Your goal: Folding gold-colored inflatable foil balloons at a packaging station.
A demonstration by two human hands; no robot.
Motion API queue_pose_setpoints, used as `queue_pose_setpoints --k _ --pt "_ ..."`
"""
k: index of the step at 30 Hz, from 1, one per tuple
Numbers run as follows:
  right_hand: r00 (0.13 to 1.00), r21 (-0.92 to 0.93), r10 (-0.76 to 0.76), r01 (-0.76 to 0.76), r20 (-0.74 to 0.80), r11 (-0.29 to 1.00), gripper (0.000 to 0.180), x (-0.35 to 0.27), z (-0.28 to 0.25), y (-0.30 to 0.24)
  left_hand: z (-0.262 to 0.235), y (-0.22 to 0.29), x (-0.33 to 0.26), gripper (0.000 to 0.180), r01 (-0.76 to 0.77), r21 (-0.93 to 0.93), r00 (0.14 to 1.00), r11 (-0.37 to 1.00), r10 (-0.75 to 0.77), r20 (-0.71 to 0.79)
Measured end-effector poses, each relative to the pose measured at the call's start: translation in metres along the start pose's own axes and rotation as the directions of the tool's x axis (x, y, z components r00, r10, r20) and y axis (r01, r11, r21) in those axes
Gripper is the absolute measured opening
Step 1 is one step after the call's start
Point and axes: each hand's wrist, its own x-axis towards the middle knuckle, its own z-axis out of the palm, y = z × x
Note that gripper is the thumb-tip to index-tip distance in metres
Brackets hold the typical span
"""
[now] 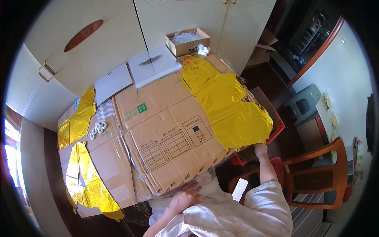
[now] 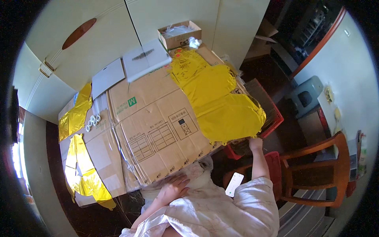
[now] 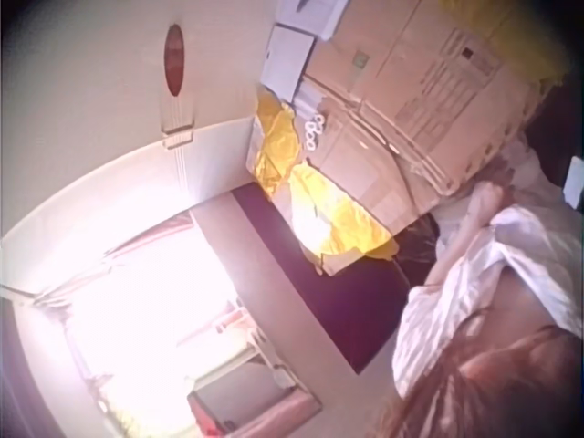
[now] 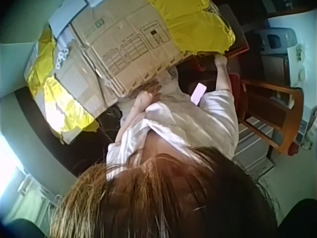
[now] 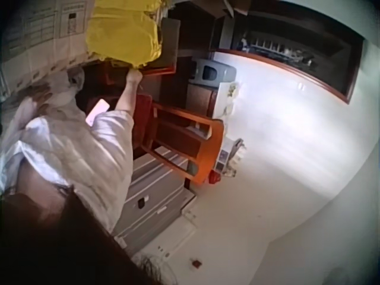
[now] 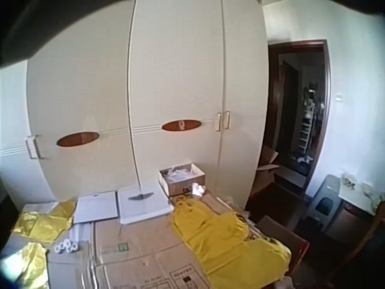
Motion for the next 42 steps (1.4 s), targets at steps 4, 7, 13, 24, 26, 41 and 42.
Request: queue_pose_setpoints --k 4,7,13,24,26,41,42 --pt "0.990 0.014 0.068 -0.070 0.124 0.997 0.020 -0.006 -0.008 -0.006 0.002 -0.001 -0.003 0.038 0.005 0.002 1.000 1.000 -0.005 0.018" --pt "0.998 0.218 0.036 -0.023 -0.058 0.976 0.023 -0.028 -0.051 -0.053 -0.001 0.002 -0.002 0.040 0.036 -0.018 0.999 0.999 -0.035 0.041" --pt "0.742 0.941 -0.671 0.224 0.004 0.253 0.014 -0.138 -0.191 -0.200 -0.016 0.023 0.010 0.051 0.141 -0.335 0.981 0.932 -0.177 -0.079" --pt "0.229 0.990 -0.963 0.023 -0.144 -0.142 0.015 -0.158 -0.276 -0.349 -0.072 -0.002 -0.095 0.012 0.112 -0.395 0.903 0.912 -0.259 -0.342" --pt "0.162 0.994 -0.982 0.059 -0.099 -0.091 0.023 -0.162 -0.281 -0.375 -0.074 -0.007 -0.129 0.010 0.262 -0.463 0.845 0.847 -0.432 -0.313" --pt "-0.315 -0.026 -0.706 0.922 -0.635 -0.387 0.034 -0.194 -0.378 -0.526 0.075 -0.187 -0.469 0.037 0.666 -0.593 -0.642 -0.453 -0.753 -0.146" --pt "-0.362 -0.111 -0.689 0.918 -0.628 -0.381 0.034 -0.195 -0.382 -0.534 0.072 -0.190 -0.464 0.036 0.652 -0.595 -0.664 -0.469 -0.732 -0.151"
